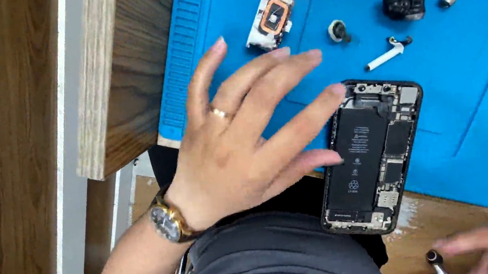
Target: Removing a smartphone battery by carefully pulling out the adhesive pull-tabs using tweezers.
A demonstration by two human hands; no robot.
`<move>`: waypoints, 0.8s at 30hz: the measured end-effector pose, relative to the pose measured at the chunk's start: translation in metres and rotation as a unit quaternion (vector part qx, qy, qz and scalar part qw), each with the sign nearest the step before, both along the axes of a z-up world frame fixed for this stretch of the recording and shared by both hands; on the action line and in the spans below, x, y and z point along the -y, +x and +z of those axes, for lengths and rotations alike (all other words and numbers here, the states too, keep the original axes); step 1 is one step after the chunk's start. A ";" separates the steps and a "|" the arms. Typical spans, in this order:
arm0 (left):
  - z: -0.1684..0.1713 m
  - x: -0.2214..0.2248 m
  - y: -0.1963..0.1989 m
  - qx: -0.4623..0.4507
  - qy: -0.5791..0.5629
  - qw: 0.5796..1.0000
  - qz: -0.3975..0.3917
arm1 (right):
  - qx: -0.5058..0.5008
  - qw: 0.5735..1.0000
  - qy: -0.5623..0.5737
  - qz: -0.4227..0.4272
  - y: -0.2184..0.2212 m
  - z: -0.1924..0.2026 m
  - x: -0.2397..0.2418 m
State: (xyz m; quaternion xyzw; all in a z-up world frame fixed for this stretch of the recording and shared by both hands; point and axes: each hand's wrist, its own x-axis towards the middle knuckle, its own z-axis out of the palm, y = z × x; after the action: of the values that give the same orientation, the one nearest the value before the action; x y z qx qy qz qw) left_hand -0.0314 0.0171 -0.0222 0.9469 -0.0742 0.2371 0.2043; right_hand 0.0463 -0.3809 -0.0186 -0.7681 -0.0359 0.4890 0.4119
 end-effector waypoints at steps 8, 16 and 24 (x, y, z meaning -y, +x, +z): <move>-0.002 -0.003 -0.007 -0.018 0.075 0.997 -0.007 | 0.529 0.744 -0.040 0.406 0.090 0.027 -0.166; -0.002 -0.019 -0.015 -0.027 -0.042 0.996 -0.079 | 0.577 0.650 -0.123 0.480 0.102 0.011 -0.207; 0.021 -0.016 -0.059 -0.048 -0.406 0.879 -0.245 | 0.551 0.783 -0.010 0.288 0.082 -0.006 -0.191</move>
State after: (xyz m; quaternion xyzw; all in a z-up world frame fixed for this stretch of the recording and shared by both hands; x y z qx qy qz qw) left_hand -0.0903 0.0328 -0.0015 0.7423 -0.1915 0.1429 0.6260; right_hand 0.1284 -0.1903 -0.0244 -0.8647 -0.4714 0.0792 0.1542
